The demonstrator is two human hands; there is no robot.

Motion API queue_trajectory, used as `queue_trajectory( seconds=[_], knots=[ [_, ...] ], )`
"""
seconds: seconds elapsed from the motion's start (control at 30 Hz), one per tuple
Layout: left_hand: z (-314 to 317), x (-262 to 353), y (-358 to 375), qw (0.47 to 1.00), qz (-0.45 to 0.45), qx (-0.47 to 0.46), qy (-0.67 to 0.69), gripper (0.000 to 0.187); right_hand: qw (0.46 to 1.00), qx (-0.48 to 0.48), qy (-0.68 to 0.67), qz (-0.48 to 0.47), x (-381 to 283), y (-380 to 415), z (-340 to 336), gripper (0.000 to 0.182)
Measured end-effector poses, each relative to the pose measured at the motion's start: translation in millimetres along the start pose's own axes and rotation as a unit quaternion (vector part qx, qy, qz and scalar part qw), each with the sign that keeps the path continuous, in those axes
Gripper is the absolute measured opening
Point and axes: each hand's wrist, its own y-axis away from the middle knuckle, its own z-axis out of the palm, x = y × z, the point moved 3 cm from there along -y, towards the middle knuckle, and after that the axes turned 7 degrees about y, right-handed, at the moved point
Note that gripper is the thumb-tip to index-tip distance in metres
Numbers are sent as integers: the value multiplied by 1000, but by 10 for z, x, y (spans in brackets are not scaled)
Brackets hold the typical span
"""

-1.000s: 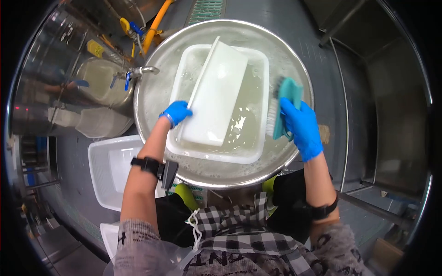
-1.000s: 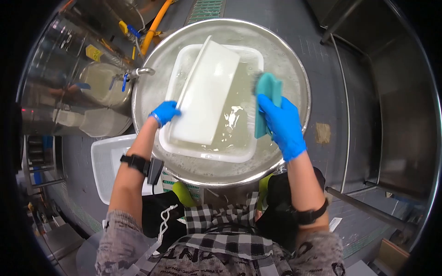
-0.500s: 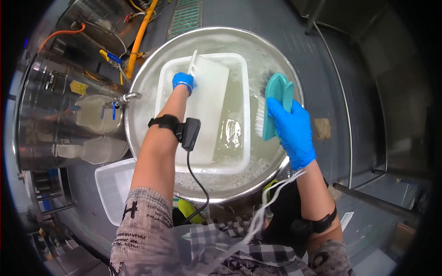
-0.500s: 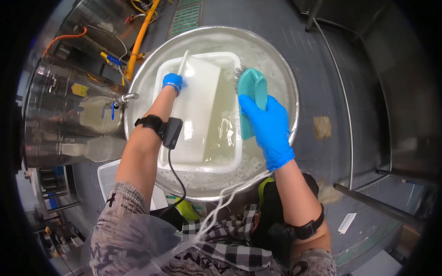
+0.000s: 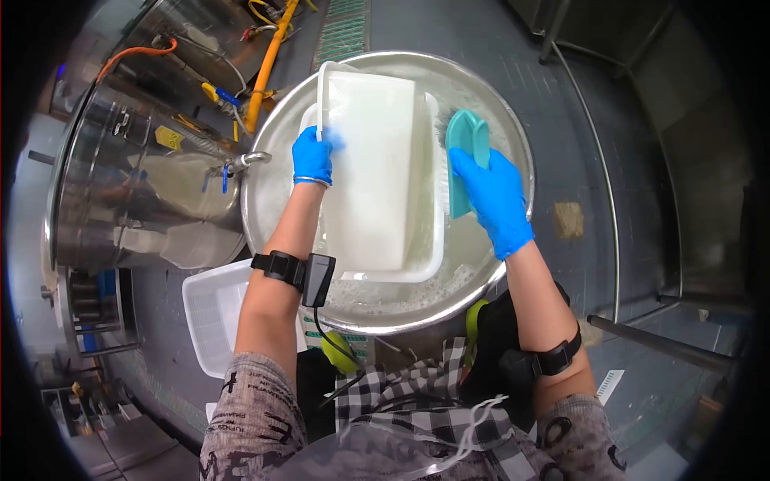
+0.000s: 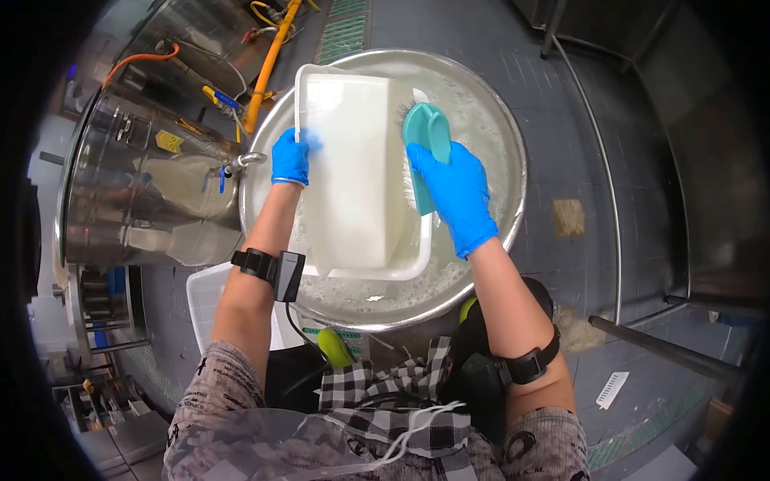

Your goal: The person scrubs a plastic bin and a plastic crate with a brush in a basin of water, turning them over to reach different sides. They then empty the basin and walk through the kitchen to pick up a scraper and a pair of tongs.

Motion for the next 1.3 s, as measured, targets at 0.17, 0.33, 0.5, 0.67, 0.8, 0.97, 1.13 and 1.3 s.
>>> queue_trajectory(
  seconds=[0.17,0.33,0.5,0.67,0.8,0.97,1.13,1.3],
  knots=[
    [-176,-147,177,996,29,20,76,28,1000,2,3,-15,1,4,68,28],
    [-284,-321,390,985,30,17,168,34,999,6,15,-36,32,-42,98,29],
    [-501,-450,655,976,-12,29,217,44,998,22,42,-42,91,-132,95,30],
    [-954,-819,806,975,-35,7,219,48,997,-11,66,-33,90,-122,195,33],
    [-1488,-1128,968,993,-69,-41,82,39,986,-50,149,-47,244,-152,490,38],
    [-1614,-657,1340,966,-119,-217,-68,37,975,-139,169,-46,262,-9,911,39],
    [-1101,-175,1585,963,12,-172,-210,22,926,-146,302,-174,268,188,1359,41],
    [-1194,-229,1430,993,-27,-61,-94,18,836,-223,415,-282,103,445,1577,35]
  ],
)
